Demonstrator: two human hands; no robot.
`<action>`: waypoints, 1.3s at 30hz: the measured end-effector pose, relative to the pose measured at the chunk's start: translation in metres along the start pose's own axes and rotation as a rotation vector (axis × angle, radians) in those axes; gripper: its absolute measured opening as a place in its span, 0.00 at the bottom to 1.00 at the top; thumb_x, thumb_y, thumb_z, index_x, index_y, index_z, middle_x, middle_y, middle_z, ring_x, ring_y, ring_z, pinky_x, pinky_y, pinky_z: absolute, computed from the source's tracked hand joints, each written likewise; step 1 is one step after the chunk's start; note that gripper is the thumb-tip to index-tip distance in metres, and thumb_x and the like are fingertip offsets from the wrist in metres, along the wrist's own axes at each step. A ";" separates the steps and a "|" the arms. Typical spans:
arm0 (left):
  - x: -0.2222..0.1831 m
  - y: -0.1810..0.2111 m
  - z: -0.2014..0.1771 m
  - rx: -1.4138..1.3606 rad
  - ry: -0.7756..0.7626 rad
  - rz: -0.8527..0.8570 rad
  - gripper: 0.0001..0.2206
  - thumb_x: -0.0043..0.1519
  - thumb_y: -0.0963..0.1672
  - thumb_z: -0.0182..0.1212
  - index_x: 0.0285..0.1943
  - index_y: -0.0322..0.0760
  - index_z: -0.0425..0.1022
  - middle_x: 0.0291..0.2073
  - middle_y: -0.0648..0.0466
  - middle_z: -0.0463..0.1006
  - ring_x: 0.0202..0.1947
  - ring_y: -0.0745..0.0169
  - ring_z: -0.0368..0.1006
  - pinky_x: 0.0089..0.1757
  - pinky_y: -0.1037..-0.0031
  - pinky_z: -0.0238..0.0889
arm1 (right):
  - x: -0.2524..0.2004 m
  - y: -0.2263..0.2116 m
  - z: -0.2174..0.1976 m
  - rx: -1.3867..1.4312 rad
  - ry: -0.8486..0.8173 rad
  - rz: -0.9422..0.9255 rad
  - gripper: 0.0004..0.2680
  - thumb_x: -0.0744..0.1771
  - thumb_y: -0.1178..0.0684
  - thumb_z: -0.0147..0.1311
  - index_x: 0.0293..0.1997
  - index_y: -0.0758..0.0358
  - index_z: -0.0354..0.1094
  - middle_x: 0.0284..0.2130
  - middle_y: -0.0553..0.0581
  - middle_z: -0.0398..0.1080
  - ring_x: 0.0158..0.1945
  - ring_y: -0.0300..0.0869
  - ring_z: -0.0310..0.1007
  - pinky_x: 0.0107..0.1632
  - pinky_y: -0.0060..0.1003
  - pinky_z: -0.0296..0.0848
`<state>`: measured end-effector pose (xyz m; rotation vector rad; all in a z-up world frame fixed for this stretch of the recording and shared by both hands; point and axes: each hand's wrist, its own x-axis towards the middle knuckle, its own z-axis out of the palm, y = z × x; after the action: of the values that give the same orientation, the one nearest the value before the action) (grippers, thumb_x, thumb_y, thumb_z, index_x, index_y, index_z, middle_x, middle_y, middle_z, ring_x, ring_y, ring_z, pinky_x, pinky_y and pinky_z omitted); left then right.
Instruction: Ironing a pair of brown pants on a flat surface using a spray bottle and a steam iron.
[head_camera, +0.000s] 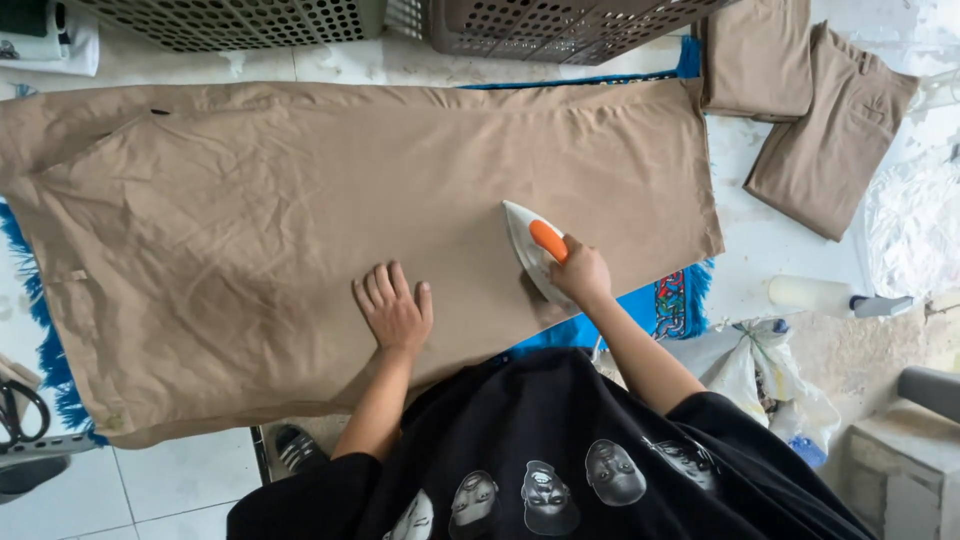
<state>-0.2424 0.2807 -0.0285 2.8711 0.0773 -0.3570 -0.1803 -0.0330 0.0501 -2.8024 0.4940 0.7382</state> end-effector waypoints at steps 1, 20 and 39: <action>0.012 0.013 -0.005 -0.001 0.003 -0.012 0.29 0.70 0.57 0.38 0.74 0.36 0.52 0.69 0.42 0.51 0.73 0.42 0.41 0.67 0.43 0.26 | 0.013 -0.009 -0.009 -0.005 -0.002 -0.011 0.18 0.62 0.47 0.57 0.57 0.55 0.70 0.38 0.71 0.76 0.45 0.64 0.79 0.51 0.55 0.78; 0.064 0.063 0.012 -0.078 0.204 -0.061 0.34 0.66 0.55 0.43 0.80 0.40 0.50 0.78 0.40 0.44 0.77 0.39 0.38 0.66 0.39 0.24 | 0.250 0.192 -0.117 0.423 0.299 0.200 0.13 0.60 0.59 0.53 0.48 0.64 0.71 0.17 0.59 0.69 0.13 0.51 0.72 0.16 0.42 0.72; 0.066 0.062 0.022 -0.040 0.316 -0.065 0.34 0.61 0.54 0.51 0.78 0.41 0.58 0.77 0.41 0.51 0.76 0.41 0.47 0.66 0.41 0.34 | 0.192 0.002 -0.069 0.046 0.141 0.147 0.19 0.66 0.49 0.56 0.65 0.53 0.67 0.40 0.67 0.77 0.47 0.60 0.80 0.48 0.54 0.79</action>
<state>-0.1782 0.2166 -0.0507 2.8637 0.2319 0.0881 0.0070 -0.1056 0.0115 -2.8109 0.7382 0.5508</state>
